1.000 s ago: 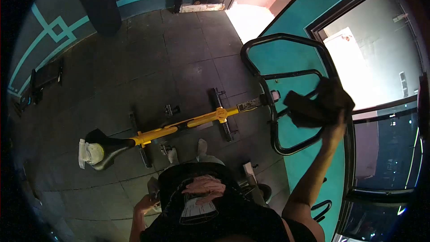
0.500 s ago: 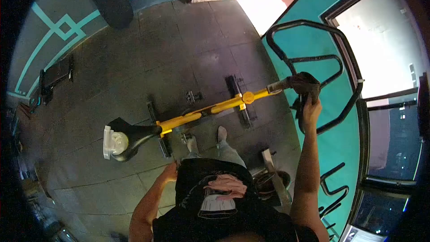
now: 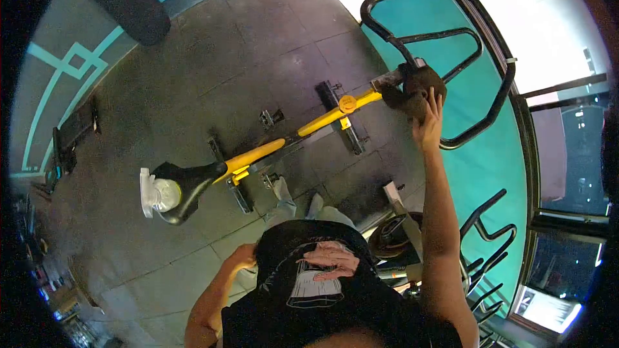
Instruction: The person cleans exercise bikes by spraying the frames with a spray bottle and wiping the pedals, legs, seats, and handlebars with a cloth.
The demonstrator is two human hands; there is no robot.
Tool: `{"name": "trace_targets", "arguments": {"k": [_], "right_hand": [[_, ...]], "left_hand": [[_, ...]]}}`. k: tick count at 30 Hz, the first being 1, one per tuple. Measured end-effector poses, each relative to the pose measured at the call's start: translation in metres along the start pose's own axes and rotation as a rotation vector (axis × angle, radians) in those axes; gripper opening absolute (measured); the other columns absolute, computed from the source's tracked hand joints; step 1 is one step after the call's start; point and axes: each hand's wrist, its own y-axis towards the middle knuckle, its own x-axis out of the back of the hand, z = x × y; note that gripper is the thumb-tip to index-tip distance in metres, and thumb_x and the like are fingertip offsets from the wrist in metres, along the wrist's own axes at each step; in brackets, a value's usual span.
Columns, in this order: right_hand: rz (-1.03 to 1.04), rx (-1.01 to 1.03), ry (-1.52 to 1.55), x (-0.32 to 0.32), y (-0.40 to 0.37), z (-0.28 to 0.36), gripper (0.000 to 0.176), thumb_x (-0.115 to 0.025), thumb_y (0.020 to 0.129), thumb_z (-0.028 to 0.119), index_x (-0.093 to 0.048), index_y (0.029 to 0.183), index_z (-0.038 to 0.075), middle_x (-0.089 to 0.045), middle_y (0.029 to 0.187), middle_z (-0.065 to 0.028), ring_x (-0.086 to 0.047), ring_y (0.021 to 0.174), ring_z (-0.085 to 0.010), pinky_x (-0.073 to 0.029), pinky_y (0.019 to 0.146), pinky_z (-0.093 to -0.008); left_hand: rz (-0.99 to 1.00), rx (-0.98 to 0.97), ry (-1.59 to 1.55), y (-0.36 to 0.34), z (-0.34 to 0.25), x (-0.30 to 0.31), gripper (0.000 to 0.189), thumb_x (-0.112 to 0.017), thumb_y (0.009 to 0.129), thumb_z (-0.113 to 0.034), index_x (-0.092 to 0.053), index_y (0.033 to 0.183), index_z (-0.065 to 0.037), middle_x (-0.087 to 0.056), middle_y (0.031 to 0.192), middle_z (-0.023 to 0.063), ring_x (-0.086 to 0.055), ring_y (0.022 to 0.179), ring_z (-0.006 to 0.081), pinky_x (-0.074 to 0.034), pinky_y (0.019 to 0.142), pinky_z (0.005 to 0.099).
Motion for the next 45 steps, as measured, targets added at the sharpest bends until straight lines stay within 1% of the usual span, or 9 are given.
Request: {"name": "trace_targets", "arguments": {"k": [13, 16, 18, 24, 25, 27, 40, 43, 45], "right_hand": [[-0.057, 0.026, 0.098, 0.016, -0.044, -0.007, 0.053, -0.059, 0.067, -0.006, -0.053, 0.119, -0.001, -0.034, 0.147, -0.0127, -0.028, 0.135, -0.0409, -0.03, 0.108, -0.0484], [-0.078, 0.034, 0.09, 0.02, -0.048, -0.003, 0.051, -0.061, 0.068, -0.003, -0.053, 0.119, -0.002, -0.034, 0.147, -0.0123, -0.03, 0.134, -0.0408, -0.032, 0.106, -0.0494], [-0.104, 0.031, 0.113, 0.013, -0.049, 0.001, 0.052, -0.062, 0.068, -0.003, -0.053, 0.119, -0.002, -0.035, 0.147, -0.0116, -0.031, 0.133, -0.0404, -0.032, 0.105, -0.0498], [-0.088, 0.006, 0.051, 0.005, -0.049, -0.009, 0.064, -0.068, 0.063, 0.005, -0.052, 0.124, 0.007, -0.029, 0.15, -0.007, -0.027, 0.136, -0.0375, -0.028, 0.107, -0.0498], [-0.089, 0.02, 0.054, 0.007, -0.048, -0.007, 0.064, -0.068, 0.063, 0.005, -0.052, 0.124, 0.007, -0.029, 0.15, -0.007, -0.027, 0.136, -0.0375, -0.028, 0.107, -0.0498], [-0.048, -0.025, 0.009, 0.011, -0.048, -0.002, 0.056, -0.065, 0.069, 0.0, -0.053, 0.123, 0.003, -0.028, 0.15, -0.0066, -0.027, 0.136, -0.0372, -0.03, 0.106, -0.0497], [-0.151, 0.086, 0.03, 0.003, -0.05, -0.01, 0.054, -0.063, 0.07, 0.002, -0.051, 0.123, 0.004, -0.032, 0.148, -0.0108, -0.031, 0.133, -0.0415, -0.031, 0.104, -0.0528], [-0.159, 0.125, 0.095, -0.001, -0.046, -0.024, 0.055, -0.064, 0.068, 0.006, -0.051, 0.122, 0.003, -0.034, 0.147, -0.0124, -0.032, 0.131, -0.0433, -0.03, 0.106, -0.0519], [-0.208, 0.209, 0.207, -0.008, -0.044, -0.034, 0.054, -0.063, 0.068, 0.008, -0.051, 0.121, 0.003, -0.038, 0.144, -0.0156, -0.033, 0.128, -0.0471, -0.029, 0.108, -0.0521]], "left_hand": [[-0.471, 0.17, 0.618, 0.05, 0.003, -0.091, 0.026, -0.063, 0.078, -0.023, -0.065, 0.095, -0.004, -0.066, 0.093, 0.0149, -0.063, 0.09, 0.0368, -0.051, 0.071, 0.0436], [-0.151, -0.056, -0.72, -0.008, -0.036, -0.082, 0.018, -0.061, 0.079, -0.015, -0.065, 0.092, -0.003, -0.065, 0.087, 0.0161, -0.062, 0.089, 0.0359, -0.049, 0.075, 0.0428], [-0.413, -0.09, 0.164, -0.012, -0.032, -0.102, 0.016, -0.06, 0.079, -0.01, -0.064, 0.093, -0.003, -0.062, 0.085, 0.0176, -0.059, 0.082, 0.0349, -0.046, 0.077, 0.0436], [-0.637, -0.339, 0.873, -0.008, 0.005, -0.157, 0.019, -0.066, 0.072, -0.008, -0.063, 0.089, 0.001, -0.061, 0.085, 0.0177, -0.056, 0.075, 0.0337, -0.046, 0.076, 0.0411], [-0.649, -0.33, 0.866, -0.018, -0.01, -0.155, 0.019, -0.066, 0.072, -0.008, -0.063, 0.089, 0.001, -0.061, 0.085, 0.0177, -0.056, 0.075, 0.0337, -0.046, 0.076, 0.0411], [-0.588, -0.039, -0.926, -0.047, -0.054, -0.141, 0.015, -0.062, 0.071, -0.003, -0.064, 0.085, 0.001, -0.062, 0.088, 0.0185, -0.057, 0.077, 0.0326, -0.046, 0.075, 0.0391], [-1.049, 0.322, 0.233, 0.041, -0.023, -0.134, 0.017, -0.056, 0.085, -0.015, -0.058, 0.099, -0.006, -0.06, 0.084, 0.0125, -0.061, 0.085, 0.0355, -0.049, 0.078, 0.0438], [-0.805, 0.543, 0.386, 0.031, -0.024, -0.11, 0.023, -0.058, 0.087, -0.02, -0.059, 0.105, -0.006, -0.062, 0.097, 0.0116, -0.061, 0.091, 0.0342, -0.047, 0.085, 0.0444], [-0.465, 0.196, -0.267, -0.019, 0.004, -0.094, 0.038, -0.06, 0.084, -0.025, -0.058, 0.117, -0.006, -0.059, 0.12, 0.0126, -0.055, 0.113, 0.0275, -0.044, 0.095, 0.044]]}}
